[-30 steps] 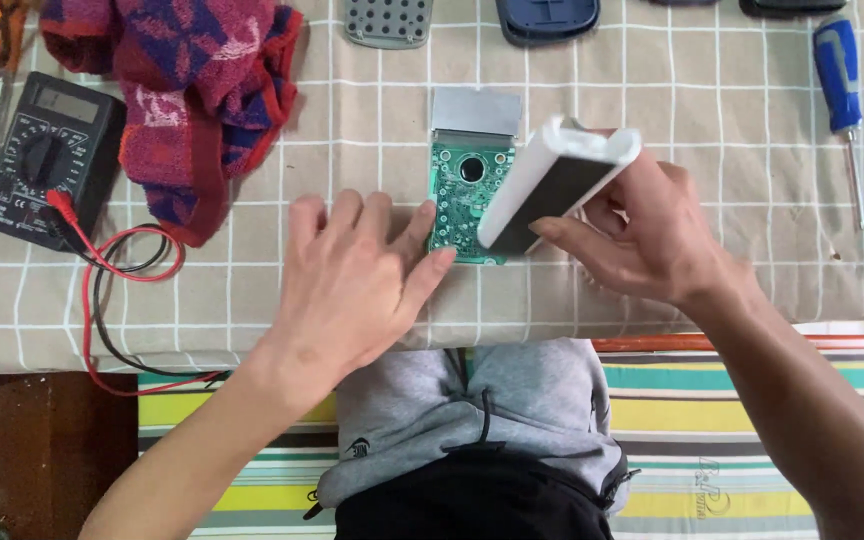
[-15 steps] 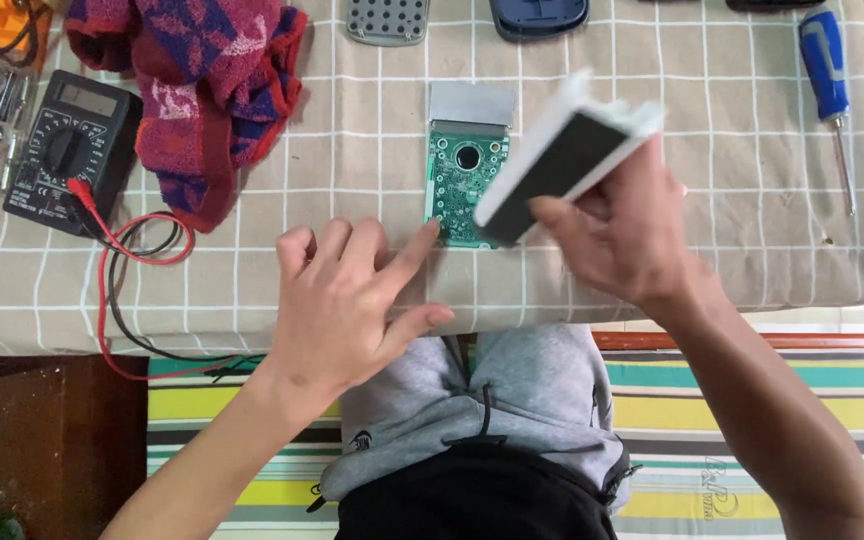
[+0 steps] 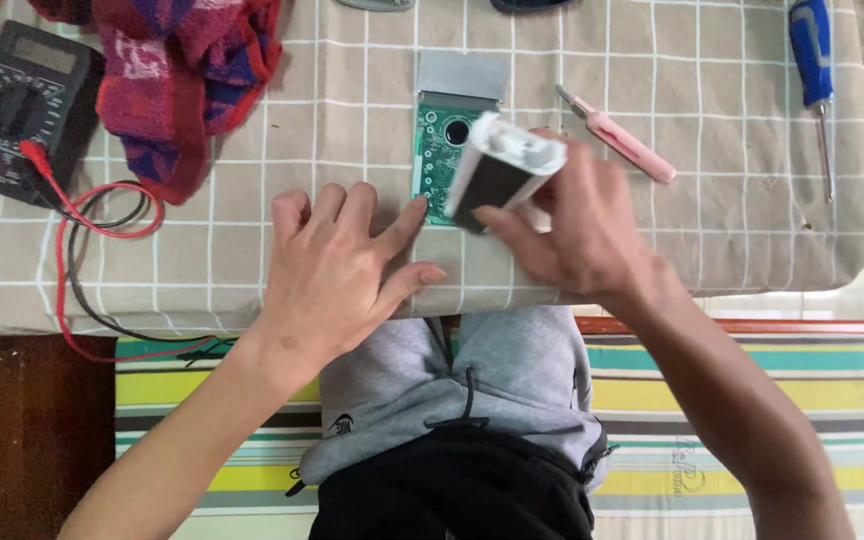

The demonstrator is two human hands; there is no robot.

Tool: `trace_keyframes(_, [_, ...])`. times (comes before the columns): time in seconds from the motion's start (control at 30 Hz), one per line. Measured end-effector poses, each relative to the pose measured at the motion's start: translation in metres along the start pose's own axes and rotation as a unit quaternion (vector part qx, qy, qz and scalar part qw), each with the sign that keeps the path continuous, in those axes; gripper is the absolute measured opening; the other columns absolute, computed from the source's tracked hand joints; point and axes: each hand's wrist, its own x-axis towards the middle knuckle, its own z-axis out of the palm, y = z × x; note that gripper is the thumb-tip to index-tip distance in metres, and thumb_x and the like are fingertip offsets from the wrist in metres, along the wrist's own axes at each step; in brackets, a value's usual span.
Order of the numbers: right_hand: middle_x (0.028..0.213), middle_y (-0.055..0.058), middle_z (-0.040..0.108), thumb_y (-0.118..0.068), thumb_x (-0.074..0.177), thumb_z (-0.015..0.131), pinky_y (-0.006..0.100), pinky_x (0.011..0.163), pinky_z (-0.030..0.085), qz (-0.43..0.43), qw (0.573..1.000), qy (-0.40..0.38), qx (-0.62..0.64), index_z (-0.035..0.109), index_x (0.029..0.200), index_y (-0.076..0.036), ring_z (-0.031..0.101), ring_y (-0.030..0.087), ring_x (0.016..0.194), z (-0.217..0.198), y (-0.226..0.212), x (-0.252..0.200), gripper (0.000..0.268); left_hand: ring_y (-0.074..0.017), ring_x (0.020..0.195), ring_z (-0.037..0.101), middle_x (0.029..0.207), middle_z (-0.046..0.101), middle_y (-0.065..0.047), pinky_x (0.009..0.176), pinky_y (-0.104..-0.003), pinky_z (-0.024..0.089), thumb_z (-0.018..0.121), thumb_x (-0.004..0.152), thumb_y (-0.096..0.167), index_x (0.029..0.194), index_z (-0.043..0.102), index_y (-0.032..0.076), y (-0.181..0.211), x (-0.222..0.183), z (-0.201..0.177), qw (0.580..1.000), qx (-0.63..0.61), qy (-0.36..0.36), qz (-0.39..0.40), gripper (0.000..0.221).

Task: Cleaning the contact points of a calculator's keypad membrane and circuit board using a cleaning block and a small scraping tool.

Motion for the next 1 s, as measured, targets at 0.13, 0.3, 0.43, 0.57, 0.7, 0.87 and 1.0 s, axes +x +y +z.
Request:
trace_keyframes(0.13, [0.103, 0.028, 0.074, -0.020, 0.094, 0.070, 0.037, 0.055, 0.068, 0.076, 0.991, -0.064, 0.092, 0.044, 0.130, 0.022, 0.080, 0.034, 0.084, -0.017, -0.008, -0.004, 0.062, -0.0276, 0.086, 0.053, 0.093, 0.056, -0.007, 0.078, -0.047, 0.035, 0.048, 0.099, 0.069, 0.132, 0.069, 0.024, 0.000, -0.001, 0.001, 1.000, -0.022, -0.013, -0.006, 0.060])
trace_keyframes(0.3, [0.086, 0.015, 0.062, -0.020, 0.094, 0.071, 0.032, 0.045, 0.048, 0.025, 0.995, 0.051, 0.082, 0.043, 0.121, 0.012, 0.061, 0.022, 0.064, -0.005, 0.011, -0.005, 0.051, -0.0274, 0.084, 0.053, 0.092, 0.057, -0.008, 0.076, -0.046, 0.034, 0.040, 0.101, 0.066, 0.135, 0.066, 0.025, -0.002, -0.003, 0.004, 0.999, -0.043, -0.009, -0.002, 0.059])
trace_keyframes(0.43, [0.082, 0.017, 0.065, -0.012, 0.091, 0.082, 0.034, 0.042, 0.041, -0.081, 0.995, 0.057, -0.003, 0.048, 0.114, 0.014, 0.054, 0.023, 0.056, -0.019, 0.012, -0.004, 0.048, -0.0284, 0.084, 0.053, 0.092, 0.058, -0.009, 0.075, -0.047, 0.035, 0.036, 0.101, 0.067, 0.138, 0.064, 0.025, -0.004, -0.004, 0.004, 0.999, -0.045, -0.029, -0.011, 0.062])
trace_keyframes(0.57, [0.101, 0.021, 0.075, -0.014, 0.095, 0.066, 0.036, 0.069, 0.065, 0.168, 0.980, -0.010, 0.102, 0.047, 0.115, 0.007, 0.078, 0.029, 0.088, -0.033, -0.018, 0.016, 0.035, -0.0258, 0.084, 0.054, 0.091, 0.057, -0.007, 0.077, -0.044, 0.034, 0.039, 0.102, 0.065, 0.140, 0.063, 0.025, -0.002, -0.004, 0.006, 0.999, -0.034, -0.016, 0.000, 0.060])
trace_keyframes(0.7, [0.107, 0.027, 0.059, -0.006, 0.095, 0.068, 0.042, 0.070, 0.068, 0.046, 0.989, -0.031, 0.134, 0.038, 0.122, 0.016, 0.072, 0.037, 0.086, -0.018, 0.009, 0.002, 0.046, -0.0258, 0.081, 0.053, 0.089, 0.058, -0.007, 0.077, -0.044, 0.035, 0.036, 0.103, 0.066, 0.139, 0.064, 0.024, -0.002, -0.005, 0.005, 1.000, -0.023, -0.019, 0.003, 0.062])
trace_keyframes(0.87, [0.095, 0.021, 0.061, -0.021, 0.100, 0.064, 0.040, 0.058, 0.051, 0.036, 0.994, 0.003, 0.098, 0.039, 0.115, 0.010, 0.061, 0.029, 0.075, -0.009, 0.003, 0.001, 0.043, -0.0264, 0.082, 0.055, 0.091, 0.059, -0.006, 0.076, -0.045, 0.035, 0.039, 0.101, 0.068, 0.136, 0.065, 0.022, 0.003, -0.004, 0.003, 0.999, -0.026, -0.021, 0.000, 0.064])
trace_keyframes(1.0, [0.078, 0.012, 0.063, -0.014, 0.094, 0.072, 0.034, 0.043, 0.043, 0.037, 0.996, 0.009, 0.083, 0.048, 0.117, 0.008, 0.052, 0.019, 0.055, -0.005, 0.008, 0.000, 0.040, -0.0250, 0.082, 0.054, 0.090, 0.059, -0.005, 0.077, -0.043, 0.035, 0.038, 0.101, 0.070, 0.135, 0.064, 0.021, 0.003, -0.006, 0.005, 1.000, 0.000, -0.003, 0.006, 0.064])
